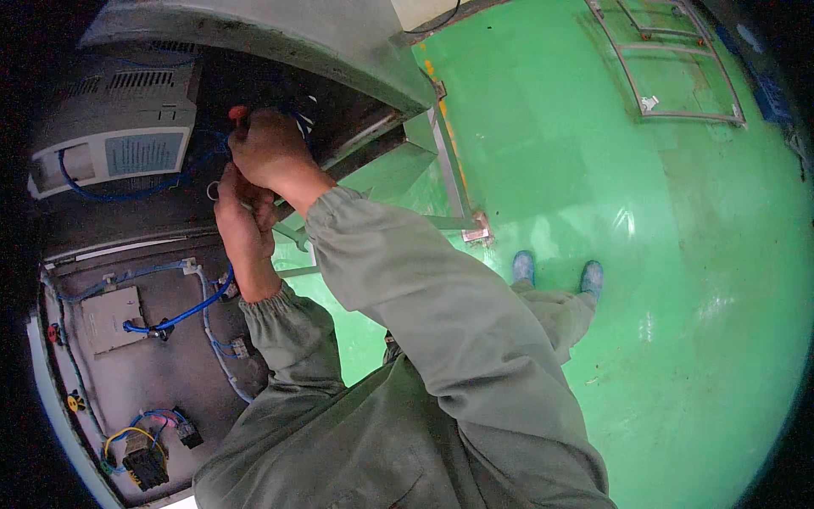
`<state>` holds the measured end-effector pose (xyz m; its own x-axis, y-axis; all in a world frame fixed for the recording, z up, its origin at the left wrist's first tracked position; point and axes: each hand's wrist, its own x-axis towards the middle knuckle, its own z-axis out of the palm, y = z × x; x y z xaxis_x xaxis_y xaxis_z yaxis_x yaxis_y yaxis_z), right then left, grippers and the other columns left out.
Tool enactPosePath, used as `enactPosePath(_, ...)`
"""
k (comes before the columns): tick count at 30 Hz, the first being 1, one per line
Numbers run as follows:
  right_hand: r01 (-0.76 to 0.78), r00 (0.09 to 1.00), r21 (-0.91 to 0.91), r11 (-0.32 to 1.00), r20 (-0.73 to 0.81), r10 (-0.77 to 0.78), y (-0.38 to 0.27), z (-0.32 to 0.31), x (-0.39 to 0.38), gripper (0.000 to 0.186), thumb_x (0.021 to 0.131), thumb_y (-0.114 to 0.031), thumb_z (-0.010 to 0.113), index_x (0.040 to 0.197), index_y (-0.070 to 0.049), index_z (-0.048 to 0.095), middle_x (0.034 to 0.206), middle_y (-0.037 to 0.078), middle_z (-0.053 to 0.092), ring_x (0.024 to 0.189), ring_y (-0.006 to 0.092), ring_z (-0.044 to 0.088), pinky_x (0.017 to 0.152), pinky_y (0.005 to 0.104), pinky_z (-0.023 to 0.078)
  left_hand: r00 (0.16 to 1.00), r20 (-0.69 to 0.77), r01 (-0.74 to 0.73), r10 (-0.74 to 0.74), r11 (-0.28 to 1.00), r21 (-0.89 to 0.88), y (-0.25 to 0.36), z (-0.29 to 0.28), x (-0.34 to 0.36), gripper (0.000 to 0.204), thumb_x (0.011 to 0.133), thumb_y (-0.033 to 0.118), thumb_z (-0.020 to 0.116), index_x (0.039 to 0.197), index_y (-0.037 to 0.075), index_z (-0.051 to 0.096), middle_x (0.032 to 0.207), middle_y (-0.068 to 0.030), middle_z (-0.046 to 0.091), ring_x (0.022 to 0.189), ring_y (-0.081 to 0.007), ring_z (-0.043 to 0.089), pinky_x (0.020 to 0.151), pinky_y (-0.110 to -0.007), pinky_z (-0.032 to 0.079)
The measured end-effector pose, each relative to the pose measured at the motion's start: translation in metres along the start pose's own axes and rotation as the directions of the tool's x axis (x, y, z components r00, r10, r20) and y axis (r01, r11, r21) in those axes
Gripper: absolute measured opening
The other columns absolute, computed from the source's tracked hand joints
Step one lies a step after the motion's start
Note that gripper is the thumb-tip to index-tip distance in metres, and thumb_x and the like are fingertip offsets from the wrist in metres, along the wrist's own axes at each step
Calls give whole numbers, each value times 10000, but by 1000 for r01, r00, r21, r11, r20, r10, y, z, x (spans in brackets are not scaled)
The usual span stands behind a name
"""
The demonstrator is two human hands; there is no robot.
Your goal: The recorder uses a screwdriver and wrench to adjust internal components and wiring of an industrial control panel attached to large machinery.
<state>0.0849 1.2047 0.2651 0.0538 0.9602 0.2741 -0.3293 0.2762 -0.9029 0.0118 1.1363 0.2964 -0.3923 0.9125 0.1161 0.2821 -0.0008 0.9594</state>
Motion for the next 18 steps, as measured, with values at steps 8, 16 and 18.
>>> enactPosePath(8, -39, 999, -9, 999, 18, 39, 1, 0, 2, 277, 805, -230, 515, 762, 15, 635, 729, 215, 623, 737, 367, 623, 688, 434, 476, 1000, -1, 7, -6, 999, 37, 3, 2, 0, 380, 906, 365, 482, 774, 21, 576, 571, -24, 507, 425, -48, 376, 368, -204, 234)
enactPosePath(16, -15, 1000, -80, 997, 9, 15, 5, 0, 4, 270, 802, -219, 517, 762, 22, 633, 731, 206, 627, 753, 361, 624, 706, 432, 475, 1000, -13, 17, -17, 1000, 2, -3, 5, 1, 328, 905, 357, 485, 819, 47, 548, 587, -26, 493, 382, -54, 331, 346, -200, 214)
enactPosePath(18, -27, 999, -43, 999, 20, 28, 4, 0, 4, 267, 800, -217, 519, 766, 22, 634, 741, 209, 627, 763, 364, 621, 713, 432, 474, 999, -45, 11, -10, 1000, 25, -1, 3, 1, 329, 904, 359, 485, 809, 50, 546, 582, -25, 494, 379, -53, 329, 346, -198, 215)
